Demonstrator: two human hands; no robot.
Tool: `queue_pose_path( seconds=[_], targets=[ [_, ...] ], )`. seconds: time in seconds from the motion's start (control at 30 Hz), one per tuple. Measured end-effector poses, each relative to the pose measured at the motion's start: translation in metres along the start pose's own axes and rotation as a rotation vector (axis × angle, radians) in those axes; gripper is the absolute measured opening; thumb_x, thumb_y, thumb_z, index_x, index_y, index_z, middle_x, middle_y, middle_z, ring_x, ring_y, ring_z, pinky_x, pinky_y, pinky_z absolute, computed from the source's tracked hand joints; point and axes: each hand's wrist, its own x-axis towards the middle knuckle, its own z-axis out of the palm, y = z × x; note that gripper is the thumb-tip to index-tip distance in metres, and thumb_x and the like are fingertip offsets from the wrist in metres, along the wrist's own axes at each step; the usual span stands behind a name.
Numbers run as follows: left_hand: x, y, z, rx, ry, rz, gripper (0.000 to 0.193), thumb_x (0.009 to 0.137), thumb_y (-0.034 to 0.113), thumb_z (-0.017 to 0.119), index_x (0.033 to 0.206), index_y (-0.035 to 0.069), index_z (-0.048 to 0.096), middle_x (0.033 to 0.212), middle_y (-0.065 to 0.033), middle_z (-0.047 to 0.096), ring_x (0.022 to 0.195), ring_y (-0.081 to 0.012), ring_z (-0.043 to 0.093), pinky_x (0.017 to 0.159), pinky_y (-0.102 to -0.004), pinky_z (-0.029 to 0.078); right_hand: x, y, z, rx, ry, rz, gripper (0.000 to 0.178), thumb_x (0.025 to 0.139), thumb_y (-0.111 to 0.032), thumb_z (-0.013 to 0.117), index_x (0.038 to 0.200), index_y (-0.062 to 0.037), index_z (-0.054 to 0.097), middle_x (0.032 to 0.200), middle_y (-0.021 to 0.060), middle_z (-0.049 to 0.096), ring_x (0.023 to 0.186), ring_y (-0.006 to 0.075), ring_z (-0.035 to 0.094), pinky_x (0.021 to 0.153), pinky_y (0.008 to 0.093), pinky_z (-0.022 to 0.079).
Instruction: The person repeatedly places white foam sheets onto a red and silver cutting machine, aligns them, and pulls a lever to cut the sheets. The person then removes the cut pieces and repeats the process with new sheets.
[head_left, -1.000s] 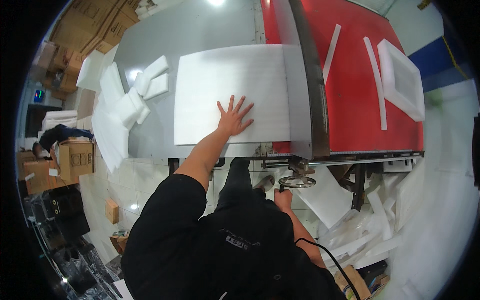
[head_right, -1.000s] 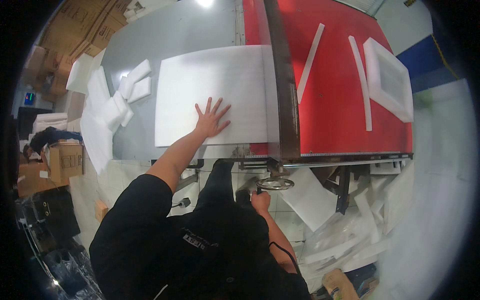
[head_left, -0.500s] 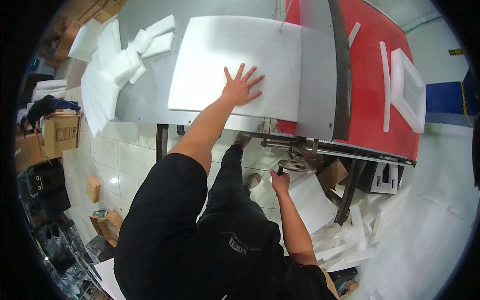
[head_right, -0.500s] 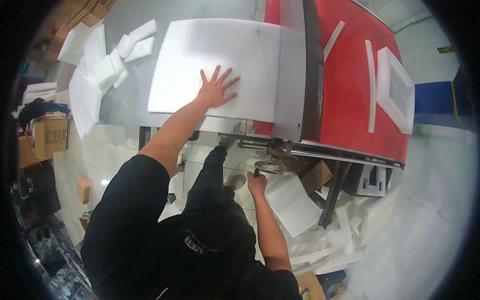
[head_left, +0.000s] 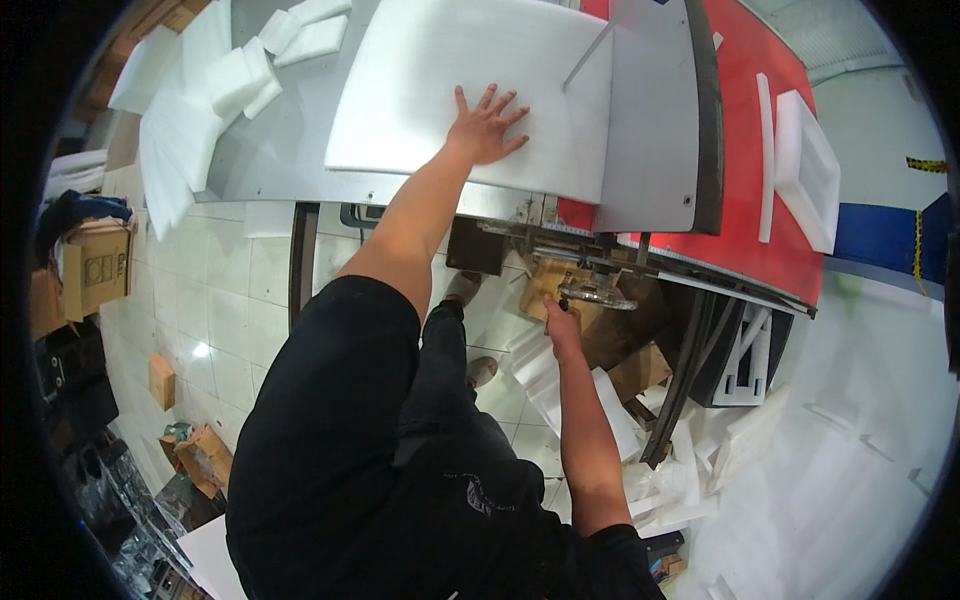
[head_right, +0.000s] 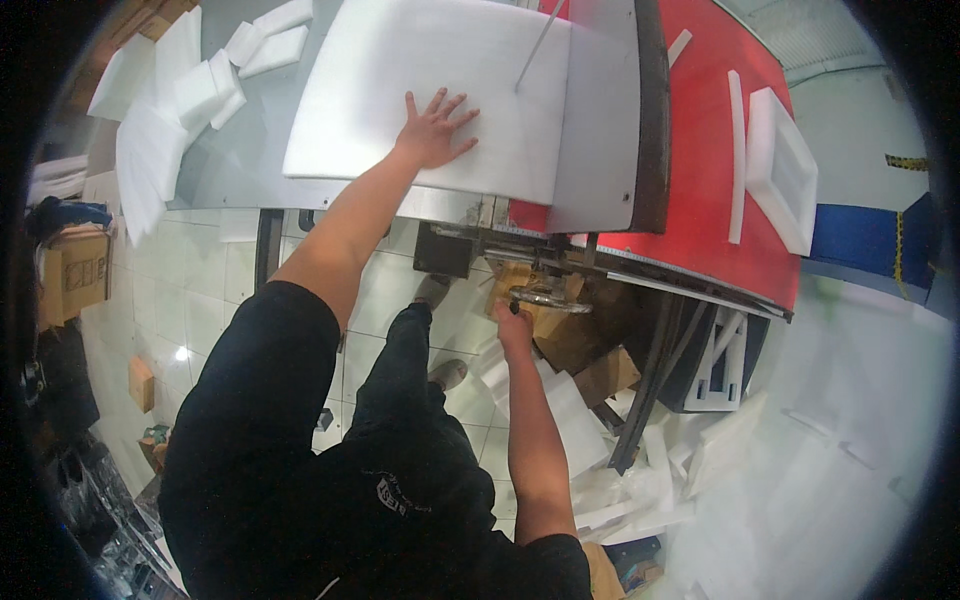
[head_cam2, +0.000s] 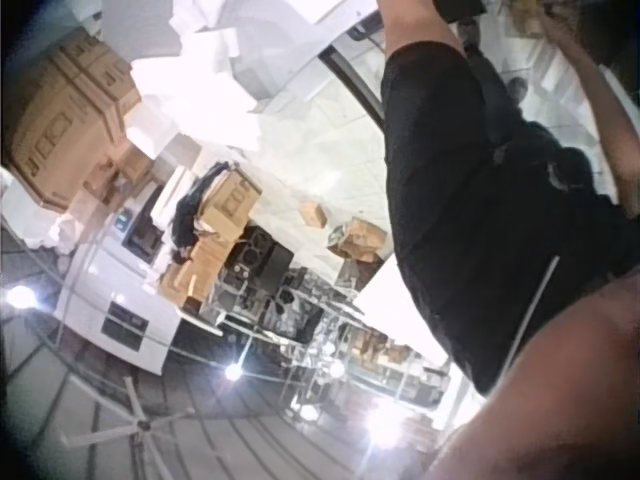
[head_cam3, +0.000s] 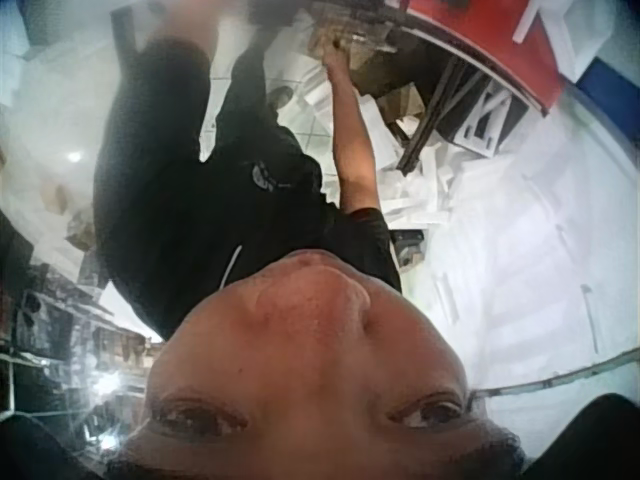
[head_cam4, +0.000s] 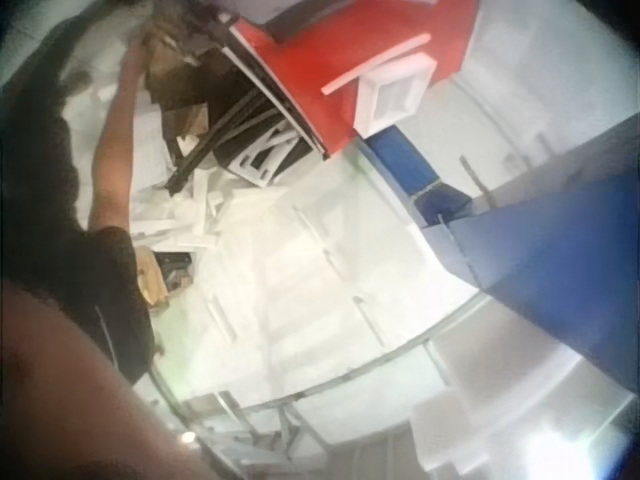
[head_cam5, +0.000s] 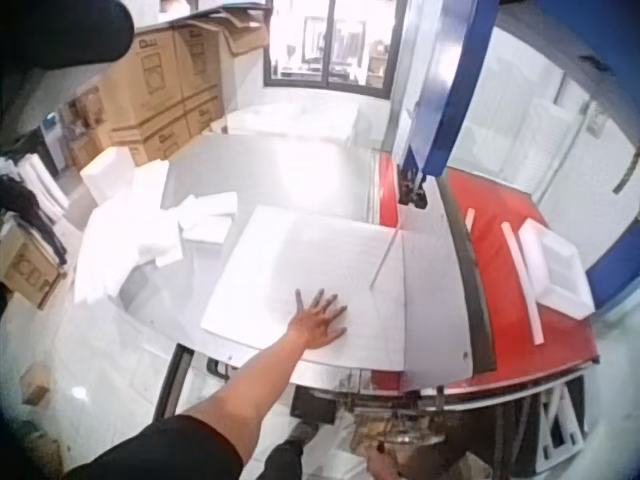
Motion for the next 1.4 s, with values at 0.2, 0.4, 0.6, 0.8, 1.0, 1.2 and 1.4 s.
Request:
queue_pose_path(
  seconds=[0.2, 0.4, 0.6, 0.8, 1.0, 1.2, 1.4],
  targets=[
    [-0.005, -0.004, 0.009, 0.083, 0.1, -0.034, 0.058, 0.1, 0.061, 0.038, 0.152, 0.035, 0.043, 0.163, 0.0012, 0.032, 0.152, -0.0268, 0.025, 0.113, -0.0785, 0.016, -0.013, -0.032, 0.002, 0.065, -0.008, -0.092, 0.037, 0.084, -0.036, 0.076, 0.07, -0.0065, 0.058, 0.059, 0.0032, 0.054, 0.053, 0.0162, 0.055, 0.051, 0.0333, 0.044],
    [-0.006, 0.0, 0.018, 0.083, 0.234, -0.042, 0.054, 0.1, 0.058, 0.042, 0.149, 0.036, 0.047, 0.159, 0.0016, 0.038, 0.151, -0.0245, 0.029, 0.111, -0.0787, 0.022, 0.0, -0.021, 0.001, 0.027, -0.016, -0.114, 0.034, 0.084, -0.033, 0.074, 0.071, -0.0045, 0.06, 0.059, 0.0044, 0.056, 0.052, 0.0179, 0.057, 0.051, 0.0352, 0.045],
    [-0.007, -0.002, 0.023, 0.162, 0.304, -0.077, 0.053, 0.101, 0.058, 0.04, 0.15, 0.039, 0.045, 0.16, 0.0023, 0.036, 0.15, -0.024, 0.031, 0.112, -0.0768, 0.022, -0.016, -0.043, 0.001, 0.01, -0.042, -0.12, 0.026, 0.086, -0.027, 0.07, 0.075, -0.0041, 0.067, 0.063, 0.0037, 0.06, 0.052, 0.017, 0.056, 0.05, 0.0337, 0.043],
    [-0.017, -0.004, -0.005, -0.125, 0.28, -0.036, 0.053, 0.095, 0.053, 0.052, 0.143, 0.031, 0.056, 0.159, -0.0047, 0.039, 0.149, -0.0329, 0.031, 0.111, -0.0798, 0.016, 0.01, -0.021, 0.005, 0.108, -0.069, -0.138, 0.039, 0.081, -0.039, 0.072, 0.08, -0.0011, 0.064, 0.07, 0.0091, 0.061, 0.063, 0.0229, 0.059, 0.062, 0.0387, 0.048],
    [-0.017, 0.001, -0.009, -0.083, 0.228, -0.054, 0.056, 0.097, 0.055, 0.048, 0.147, 0.031, 0.051, 0.162, -0.0038, 0.036, 0.151, -0.0298, 0.028, 0.113, -0.0768, 0.016, -0.005, -0.032, 0.002, 0.157, -0.095, -0.18, 0.023, 0.085, -0.024, 0.071, 0.084, -0.0047, 0.058, 0.072, 0.0042, 0.063, 0.06, 0.0149, 0.059, 0.055, 0.0313, 0.046],
    [-0.02, 0.003, -0.016, -0.087, 0.186, -0.045, 0.057, 0.098, 0.056, 0.045, 0.149, 0.03, 0.048, 0.163, -0.0032, 0.034, 0.151, -0.0297, 0.026, 0.114, -0.0759, 0.015, -0.006, -0.031, 0.0, 0.172, -0.1, -0.168, 0.026, 0.083, -0.028, 0.072, 0.081, -0.0045, 0.059, 0.07, 0.0044, 0.061, 0.061, 0.0166, 0.059, 0.058, 0.0328, 0.047],
    [-0.017, 0.004, -0.01, -0.086, 0.173, -0.029, 0.059, 0.099, 0.056, 0.044, 0.151, 0.03, 0.045, 0.163, -0.0033, 0.032, 0.152, -0.0313, 0.023, 0.114, -0.0768, 0.015, -0.006, -0.028, -0.002, 0.098, -0.069, -0.142, 0.034, 0.08, -0.034, 0.072, 0.072, -0.003, 0.061, 0.067, 0.0072, 0.06, 0.061, 0.0205, 0.059, 0.061, 0.0374, 0.05]
  ],
)
